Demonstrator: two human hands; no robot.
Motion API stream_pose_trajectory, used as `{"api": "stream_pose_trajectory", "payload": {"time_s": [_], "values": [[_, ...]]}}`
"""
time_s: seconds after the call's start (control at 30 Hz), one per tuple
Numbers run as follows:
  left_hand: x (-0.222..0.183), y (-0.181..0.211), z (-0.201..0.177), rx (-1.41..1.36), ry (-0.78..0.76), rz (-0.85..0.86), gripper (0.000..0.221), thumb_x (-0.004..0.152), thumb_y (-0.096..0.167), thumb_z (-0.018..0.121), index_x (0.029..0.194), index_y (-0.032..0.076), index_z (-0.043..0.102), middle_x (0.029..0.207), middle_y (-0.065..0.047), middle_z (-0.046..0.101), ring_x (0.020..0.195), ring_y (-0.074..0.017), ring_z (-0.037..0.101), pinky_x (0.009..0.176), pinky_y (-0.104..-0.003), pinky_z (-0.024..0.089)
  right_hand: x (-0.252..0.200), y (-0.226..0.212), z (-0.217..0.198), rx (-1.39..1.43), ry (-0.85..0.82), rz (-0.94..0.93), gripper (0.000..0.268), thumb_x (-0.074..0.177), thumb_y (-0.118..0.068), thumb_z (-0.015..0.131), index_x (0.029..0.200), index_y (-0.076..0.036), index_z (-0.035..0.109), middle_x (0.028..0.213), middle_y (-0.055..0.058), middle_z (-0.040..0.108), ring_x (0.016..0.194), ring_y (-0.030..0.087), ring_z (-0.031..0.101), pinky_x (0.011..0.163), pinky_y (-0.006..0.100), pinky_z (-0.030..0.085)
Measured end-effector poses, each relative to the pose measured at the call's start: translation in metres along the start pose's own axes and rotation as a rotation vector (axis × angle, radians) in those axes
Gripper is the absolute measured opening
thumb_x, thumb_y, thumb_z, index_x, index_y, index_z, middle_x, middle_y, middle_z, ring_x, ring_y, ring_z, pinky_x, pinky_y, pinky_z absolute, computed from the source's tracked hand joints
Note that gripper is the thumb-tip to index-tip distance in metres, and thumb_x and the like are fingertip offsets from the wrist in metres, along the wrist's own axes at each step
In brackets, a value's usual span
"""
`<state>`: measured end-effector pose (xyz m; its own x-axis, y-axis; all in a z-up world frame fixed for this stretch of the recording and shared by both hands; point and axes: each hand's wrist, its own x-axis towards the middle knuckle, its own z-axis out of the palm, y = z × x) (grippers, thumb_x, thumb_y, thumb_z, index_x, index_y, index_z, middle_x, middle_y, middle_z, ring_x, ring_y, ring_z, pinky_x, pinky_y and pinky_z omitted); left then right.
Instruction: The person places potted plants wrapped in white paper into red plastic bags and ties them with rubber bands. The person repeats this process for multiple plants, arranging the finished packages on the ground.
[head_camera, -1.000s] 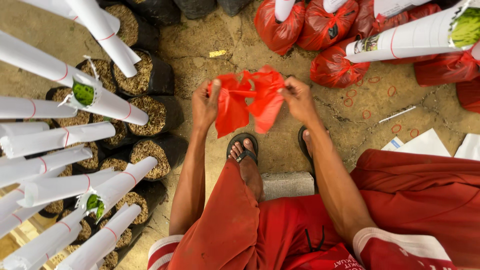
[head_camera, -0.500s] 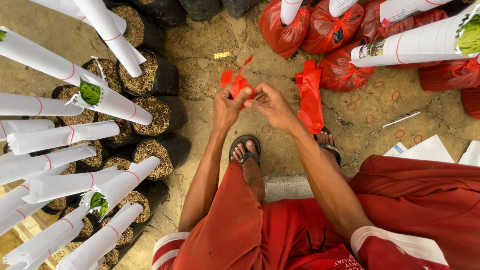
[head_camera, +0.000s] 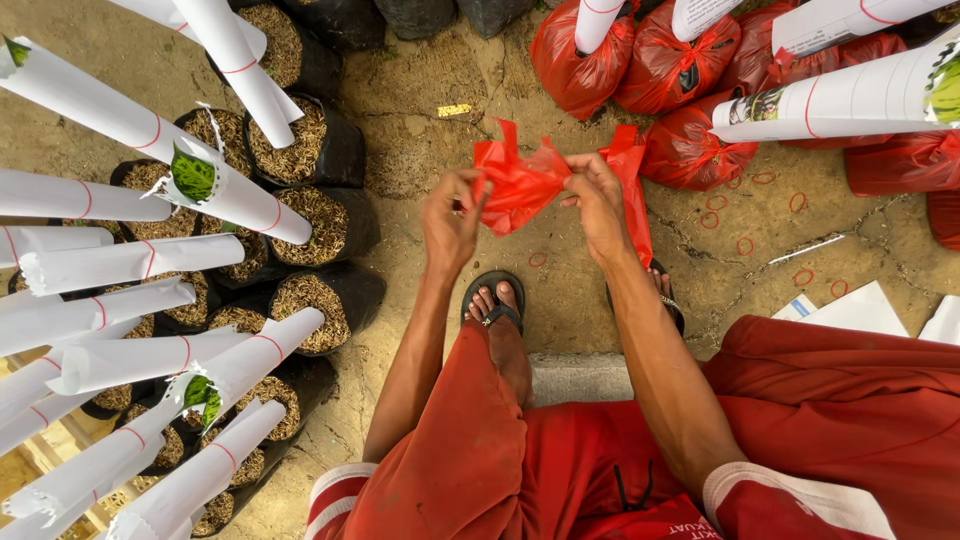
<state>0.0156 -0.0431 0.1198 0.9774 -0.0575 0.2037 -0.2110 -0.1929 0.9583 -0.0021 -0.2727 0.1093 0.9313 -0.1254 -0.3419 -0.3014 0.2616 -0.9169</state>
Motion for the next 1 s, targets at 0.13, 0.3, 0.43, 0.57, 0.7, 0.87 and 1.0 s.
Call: {"api": "stream_pose_trajectory", "payload": {"time_s": [0.13,0.3,0.43,0.57,0.7,0.87,1.0], "values": [[-0.020,-0.002,0.027,0.144,-0.142,0.203,0.037,0.108,0.010,0.060,0.075,0.011,0.044,0.102,-0.009,0.071,0.076,-0.0104,0.056,0.060,-0.024,0.046,0.000,0.003,0.003,-0.154,-0.020,0.239,0.025,0.090,-0.003,0.062,0.114,-0.011,0.063,0.105,-0.005,0.062,0.091,0.008,0.064,0.070,0.027,0.058],[-0.027,0.010,0.029,-0.100,-0.116,-0.005,0.038,0.109,0.042,0.048,0.128,0.009,0.044,0.079,-0.002,0.054,0.069,-0.0108,0.048,0.064,-0.033,0.041,0.001,0.013,0.003,-0.034,0.033,-0.043,0.021,0.087,0.006,0.070,0.104,-0.005,0.063,0.094,0.000,0.066,0.084,0.009,0.063,0.072,0.026,0.053],[-0.017,0.015,0.030,0.253,-0.247,-0.312,0.041,0.094,0.041,0.061,0.119,0.010,0.051,0.054,0.001,0.051,0.045,-0.0103,0.044,0.047,-0.033,0.035,-0.010,0.024,0.010,-0.264,0.115,-0.172,0.011,0.091,0.004,0.065,0.086,-0.005,0.066,0.079,-0.001,0.062,0.073,0.008,0.058,0.063,0.026,0.046],[-0.003,-0.004,0.031,0.613,-0.280,-0.381,0.014,0.100,0.023,0.059,0.111,0.015,0.061,0.062,0.006,0.057,0.043,-0.0142,0.044,0.041,-0.034,0.035,-0.009,0.018,0.016,-0.421,0.156,-0.399,0.027,0.100,-0.004,0.077,0.078,0.000,0.062,0.073,0.002,0.042,0.070,0.013,0.038,0.061,0.031,0.032],[0.004,-0.045,-0.012,0.243,0.189,-0.357,0.016,0.095,-0.004,0.055,0.109,0.003,0.056,0.096,-0.012,0.067,0.076,-0.0180,0.065,0.056,-0.030,0.057,-0.008,-0.006,0.006,-0.661,0.384,-0.375,0.037,0.101,-0.010,0.076,0.075,0.000,0.051,0.078,0.002,0.051,0.069,0.014,0.048,0.060,0.032,0.039],[0.004,-0.046,-0.005,-0.106,0.242,-0.372,0.022,0.097,-0.008,0.050,0.116,0.003,0.051,0.103,-0.014,0.067,0.090,-0.0183,0.068,0.074,-0.032,0.060,-0.020,-0.028,0.036,-1.004,0.490,-0.955,0.045,0.065,0.002,0.068,0.107,0.012,0.052,0.110,0.031,0.056,0.102,0.042,0.058,0.081,0.045,0.048],[0.004,-0.013,0.015,0.108,-0.043,-0.544,0.029,0.091,-0.007,0.054,0.116,0.007,0.052,0.091,-0.009,0.070,0.071,-0.0194,0.067,0.057,-0.035,0.054,-0.025,-0.002,0.050,-1.079,0.229,-0.837,0.031,0.081,-0.023,0.070,0.104,-0.008,0.058,0.099,0.012,0.064,0.091,0.027,0.062,0.083,0.038,0.051]]}}
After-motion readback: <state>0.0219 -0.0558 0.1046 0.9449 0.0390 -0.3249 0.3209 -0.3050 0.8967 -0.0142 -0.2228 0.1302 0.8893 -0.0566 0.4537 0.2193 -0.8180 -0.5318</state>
